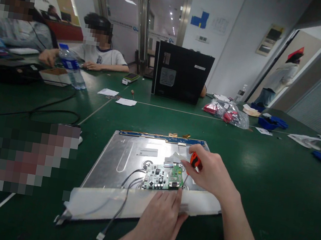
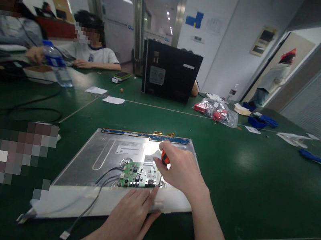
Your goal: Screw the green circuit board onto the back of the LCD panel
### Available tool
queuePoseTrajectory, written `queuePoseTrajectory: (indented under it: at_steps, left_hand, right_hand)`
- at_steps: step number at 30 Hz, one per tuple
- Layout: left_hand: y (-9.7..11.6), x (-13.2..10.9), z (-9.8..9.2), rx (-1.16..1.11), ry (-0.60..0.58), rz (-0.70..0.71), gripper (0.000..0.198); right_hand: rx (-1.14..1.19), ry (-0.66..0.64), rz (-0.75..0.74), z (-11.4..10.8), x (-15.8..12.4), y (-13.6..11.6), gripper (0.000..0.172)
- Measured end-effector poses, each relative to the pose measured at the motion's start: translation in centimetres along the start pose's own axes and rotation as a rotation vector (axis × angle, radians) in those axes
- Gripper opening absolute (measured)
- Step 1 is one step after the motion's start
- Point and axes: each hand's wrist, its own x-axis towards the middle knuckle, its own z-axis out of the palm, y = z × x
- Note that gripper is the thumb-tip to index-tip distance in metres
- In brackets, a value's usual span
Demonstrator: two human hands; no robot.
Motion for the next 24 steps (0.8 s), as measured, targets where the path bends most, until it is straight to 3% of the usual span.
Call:
queuePoseTrajectory:
  at_steps: [7,24]
  left_hand:
    - [-0.03,-0.02,0.09,-0.013,0.02,0.0,0.039]
    - [-0.02,-0.07,-0.01,-0.001,0.02,-0.001,0.04]
  right_hand:
    - [-0.079,0.023,-0.003,0.44,0.0,0.3,0.023]
    - [-0.11,0.036,0.003,0.57,0.15,0.32,0.02]
